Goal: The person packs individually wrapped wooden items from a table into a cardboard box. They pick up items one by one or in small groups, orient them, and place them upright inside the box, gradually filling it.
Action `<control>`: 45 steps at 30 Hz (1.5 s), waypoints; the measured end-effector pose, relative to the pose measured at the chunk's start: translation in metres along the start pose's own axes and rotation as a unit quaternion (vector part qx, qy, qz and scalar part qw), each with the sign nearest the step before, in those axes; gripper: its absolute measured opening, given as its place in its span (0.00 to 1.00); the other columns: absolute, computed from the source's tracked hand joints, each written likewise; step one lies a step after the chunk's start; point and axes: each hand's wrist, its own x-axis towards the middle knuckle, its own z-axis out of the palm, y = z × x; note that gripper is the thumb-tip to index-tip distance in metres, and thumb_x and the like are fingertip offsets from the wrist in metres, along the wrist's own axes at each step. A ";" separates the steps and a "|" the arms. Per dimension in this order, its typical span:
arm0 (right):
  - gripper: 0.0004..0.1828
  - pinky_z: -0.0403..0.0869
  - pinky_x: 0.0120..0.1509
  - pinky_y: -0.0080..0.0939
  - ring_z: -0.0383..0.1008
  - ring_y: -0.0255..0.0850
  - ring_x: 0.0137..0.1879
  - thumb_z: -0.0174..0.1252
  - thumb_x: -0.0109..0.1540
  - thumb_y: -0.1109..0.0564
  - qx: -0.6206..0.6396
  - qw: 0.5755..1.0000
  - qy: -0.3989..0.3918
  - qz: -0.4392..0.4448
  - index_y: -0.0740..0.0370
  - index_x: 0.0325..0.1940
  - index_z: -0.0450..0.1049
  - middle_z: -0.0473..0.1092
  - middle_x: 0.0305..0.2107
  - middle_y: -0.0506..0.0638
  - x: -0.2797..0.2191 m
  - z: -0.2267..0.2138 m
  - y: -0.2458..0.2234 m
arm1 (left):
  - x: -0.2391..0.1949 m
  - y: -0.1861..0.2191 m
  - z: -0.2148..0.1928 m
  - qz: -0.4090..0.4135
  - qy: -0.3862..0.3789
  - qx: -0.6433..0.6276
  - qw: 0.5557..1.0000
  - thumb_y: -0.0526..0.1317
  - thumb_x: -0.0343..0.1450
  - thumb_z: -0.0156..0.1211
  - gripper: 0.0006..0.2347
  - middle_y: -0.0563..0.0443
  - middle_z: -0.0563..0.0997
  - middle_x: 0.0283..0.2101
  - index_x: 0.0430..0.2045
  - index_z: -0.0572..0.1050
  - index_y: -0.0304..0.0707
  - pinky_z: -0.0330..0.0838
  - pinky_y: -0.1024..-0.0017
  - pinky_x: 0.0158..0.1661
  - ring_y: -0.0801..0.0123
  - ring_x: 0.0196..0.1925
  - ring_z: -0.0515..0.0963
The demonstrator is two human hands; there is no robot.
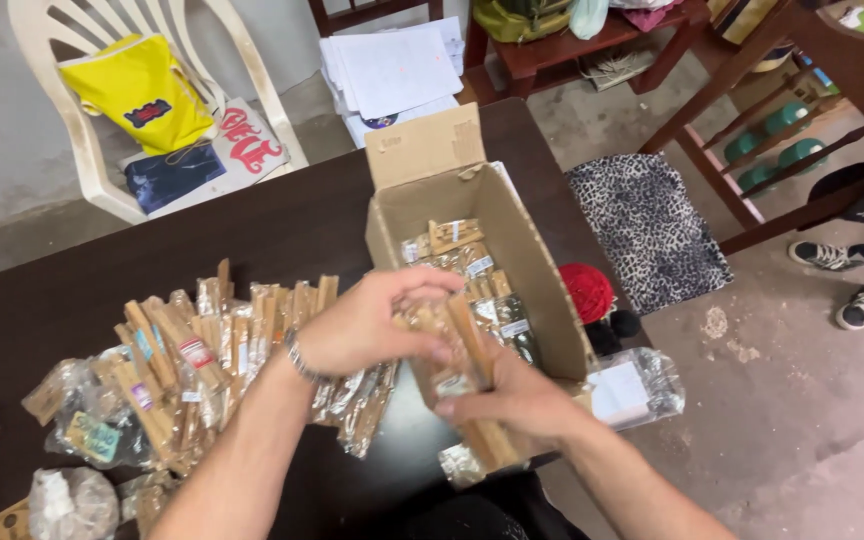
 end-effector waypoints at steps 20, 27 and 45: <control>0.17 0.80 0.65 0.42 0.78 0.48 0.56 0.39 0.70 0.65 -0.424 0.902 -0.021 -0.073 0.64 0.58 0.71 0.75 0.50 0.61 0.064 -0.097 -0.052 | -0.023 0.008 -0.078 0.089 0.103 0.152 0.979 0.40 0.64 0.70 0.14 0.59 0.81 0.35 0.42 0.76 0.48 0.77 0.87 0.25 0.83 0.26 0.78; 0.33 0.74 0.62 0.49 0.72 0.53 0.63 0.72 0.56 0.48 -0.717 0.626 -0.141 0.271 0.61 0.61 0.69 0.71 0.57 0.58 0.150 -0.119 0.039 | -0.099 -0.030 -0.056 -0.008 0.165 0.107 0.980 0.36 0.60 0.74 0.16 0.60 0.87 0.37 0.41 0.80 0.47 0.87 0.80 0.38 0.78 0.34 0.88; 0.43 0.56 0.81 0.55 0.52 0.50 0.79 0.72 0.55 0.60 -0.597 0.693 -0.115 0.388 0.49 0.72 0.62 0.54 0.73 0.47 0.141 -0.125 0.011 | -0.106 -0.049 -0.059 0.065 0.112 0.047 0.990 0.38 0.64 0.72 0.15 0.59 0.84 0.37 0.43 0.77 0.44 0.83 0.81 0.36 0.79 0.33 0.84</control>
